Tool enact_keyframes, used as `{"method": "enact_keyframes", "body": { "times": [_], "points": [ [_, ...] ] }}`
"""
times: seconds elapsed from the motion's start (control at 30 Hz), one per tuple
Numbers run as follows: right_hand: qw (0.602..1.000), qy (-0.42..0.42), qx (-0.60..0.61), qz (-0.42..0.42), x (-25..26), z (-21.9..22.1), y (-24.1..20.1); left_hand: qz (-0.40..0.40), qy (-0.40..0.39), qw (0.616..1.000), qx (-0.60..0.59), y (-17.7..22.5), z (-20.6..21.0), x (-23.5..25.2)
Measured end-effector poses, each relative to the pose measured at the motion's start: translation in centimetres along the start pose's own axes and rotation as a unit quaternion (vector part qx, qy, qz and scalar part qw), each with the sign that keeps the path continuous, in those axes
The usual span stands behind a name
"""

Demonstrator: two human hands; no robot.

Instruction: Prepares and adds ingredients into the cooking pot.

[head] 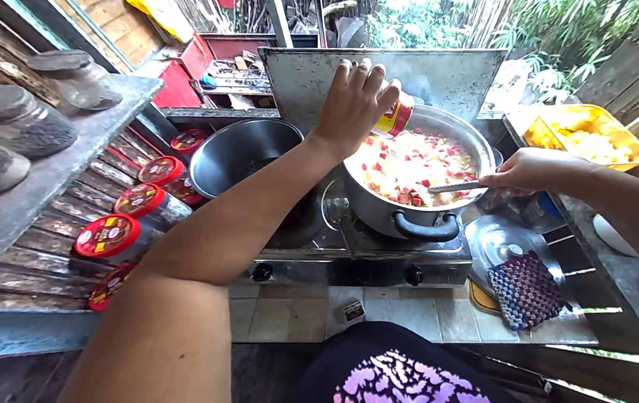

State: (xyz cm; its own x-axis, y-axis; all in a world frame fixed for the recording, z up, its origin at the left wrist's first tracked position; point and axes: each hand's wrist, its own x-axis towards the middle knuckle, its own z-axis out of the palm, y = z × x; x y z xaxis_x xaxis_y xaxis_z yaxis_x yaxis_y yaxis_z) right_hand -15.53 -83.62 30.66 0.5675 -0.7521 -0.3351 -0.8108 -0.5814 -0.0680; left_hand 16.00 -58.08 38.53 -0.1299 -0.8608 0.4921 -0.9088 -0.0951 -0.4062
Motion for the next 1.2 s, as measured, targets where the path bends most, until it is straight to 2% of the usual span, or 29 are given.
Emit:
{"method": "enact_keyframes", "body": {
  "times": [0.1,0.2,0.37,0.5,0.67,0.8,0.97,1.07,1.2],
  "points": [
    [1.000,0.019,0.011,0.020,-1.1,-1.4,-1.6,-0.002,-0.021,1.000,0.008,-0.1,-0.1,-0.1],
    [0.996,0.069,-0.045,0.042,-5.1,-4.1,-6.0,0.000,-0.008,1.000,-0.014,-0.2,0.0,-0.2],
    [0.975,0.195,-0.103,0.033,-7.5,-4.9,-9.1,0.001,0.000,1.000,-0.012,0.0,-0.1,-0.2],
    [0.920,0.348,-0.173,-0.052,-6.3,-3.7,-8.0,0.004,-0.008,1.000,-0.017,0.0,-0.3,-0.1],
    [0.892,0.382,-0.225,-0.084,-4.7,-2.6,-6.6,0.016,0.006,1.000,-0.007,0.0,-0.1,-0.1],
    [0.891,0.364,-0.255,-0.094,-4.8,-2.2,-6.0,0.030,0.028,0.999,-0.003,0.0,0.4,0.1],
    [0.915,0.305,-0.246,-0.100,-6.1,-3.3,-5.6,0.035,0.025,0.999,0.002,0.1,-0.2,0.3],
    [0.926,0.284,-0.232,-0.086,-7.0,-4.3,-5.2,0.038,0.019,0.999,0.007,0.3,-0.6,0.4],
    [0.946,0.214,-0.238,-0.049,-8.8,-5.8,-6.1,0.046,0.011,0.999,-0.002,0.5,-1.1,0.3]
  ]
}}
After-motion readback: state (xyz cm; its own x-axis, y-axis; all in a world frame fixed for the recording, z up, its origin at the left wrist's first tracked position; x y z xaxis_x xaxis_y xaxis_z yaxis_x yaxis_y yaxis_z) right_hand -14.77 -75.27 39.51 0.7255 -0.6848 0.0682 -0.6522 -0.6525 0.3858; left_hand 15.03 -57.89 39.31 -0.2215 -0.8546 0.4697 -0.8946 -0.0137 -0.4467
